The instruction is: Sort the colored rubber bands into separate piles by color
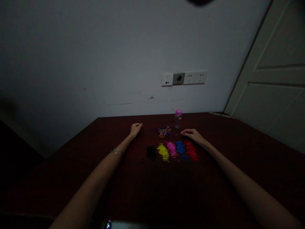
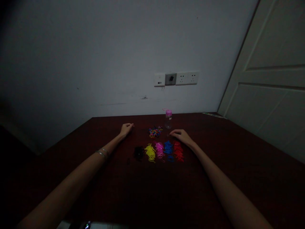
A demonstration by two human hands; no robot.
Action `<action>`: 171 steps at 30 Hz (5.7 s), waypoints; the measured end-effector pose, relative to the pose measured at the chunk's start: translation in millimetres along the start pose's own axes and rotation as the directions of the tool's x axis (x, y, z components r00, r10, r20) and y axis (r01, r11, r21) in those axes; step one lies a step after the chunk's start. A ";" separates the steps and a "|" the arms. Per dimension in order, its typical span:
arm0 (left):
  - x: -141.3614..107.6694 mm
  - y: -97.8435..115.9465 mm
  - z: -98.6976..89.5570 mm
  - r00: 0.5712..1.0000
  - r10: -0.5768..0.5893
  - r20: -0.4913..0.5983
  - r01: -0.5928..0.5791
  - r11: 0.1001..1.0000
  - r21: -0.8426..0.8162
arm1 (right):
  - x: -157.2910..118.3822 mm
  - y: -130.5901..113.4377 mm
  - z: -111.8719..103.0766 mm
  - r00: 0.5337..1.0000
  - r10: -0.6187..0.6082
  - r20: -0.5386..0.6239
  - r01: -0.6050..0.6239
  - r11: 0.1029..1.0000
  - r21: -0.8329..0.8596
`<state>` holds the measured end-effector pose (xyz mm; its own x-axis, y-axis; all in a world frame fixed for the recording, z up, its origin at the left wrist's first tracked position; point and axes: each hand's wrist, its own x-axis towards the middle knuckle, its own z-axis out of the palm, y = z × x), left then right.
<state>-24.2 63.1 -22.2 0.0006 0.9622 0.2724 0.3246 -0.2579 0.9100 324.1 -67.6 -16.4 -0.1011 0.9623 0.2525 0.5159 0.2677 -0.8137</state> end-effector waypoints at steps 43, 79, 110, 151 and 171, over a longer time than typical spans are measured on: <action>-2.6 -0.5 -3.6 0.992 -0.026 -0.120 0.013 0.994 -0.109 | 24.8 -60.8 63.4 0.935 -0.239 0.262 0.319 0.888 -0.330; -3.9 0.0 -4.8 0.992 -0.020 -0.121 0.007 0.994 -0.107 | -8.3 -7.4 -36.0 0.966 0.092 0.241 -0.067 0.992 -0.110; -41.2 64.3 40.4 0.742 0.135 0.656 -0.638 0.440 0.632 | -13.7 26.4 -39.2 0.977 0.215 -0.006 -0.215 0.977 -0.014; -47.2 105.8 -5.4 0.653 0.126 0.747 -0.748 0.259 0.610 | -14.7 19.6 -40.0 0.975 0.223 0.004 -0.223 0.975 -0.010; -102.9 118.3 -35.6 0.453 0.012 0.891 -0.879 0.171 0.445 | -15.2 23.7 -40.4 0.972 0.235 0.000 -0.235 0.972 0.025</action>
<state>-19.5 -69.5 68.6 0.8471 0.5116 -0.1440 0.4759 -0.8508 -0.2230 372.3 -77.8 -18.4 0.0226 0.9983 0.0544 0.5035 0.0356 -0.8632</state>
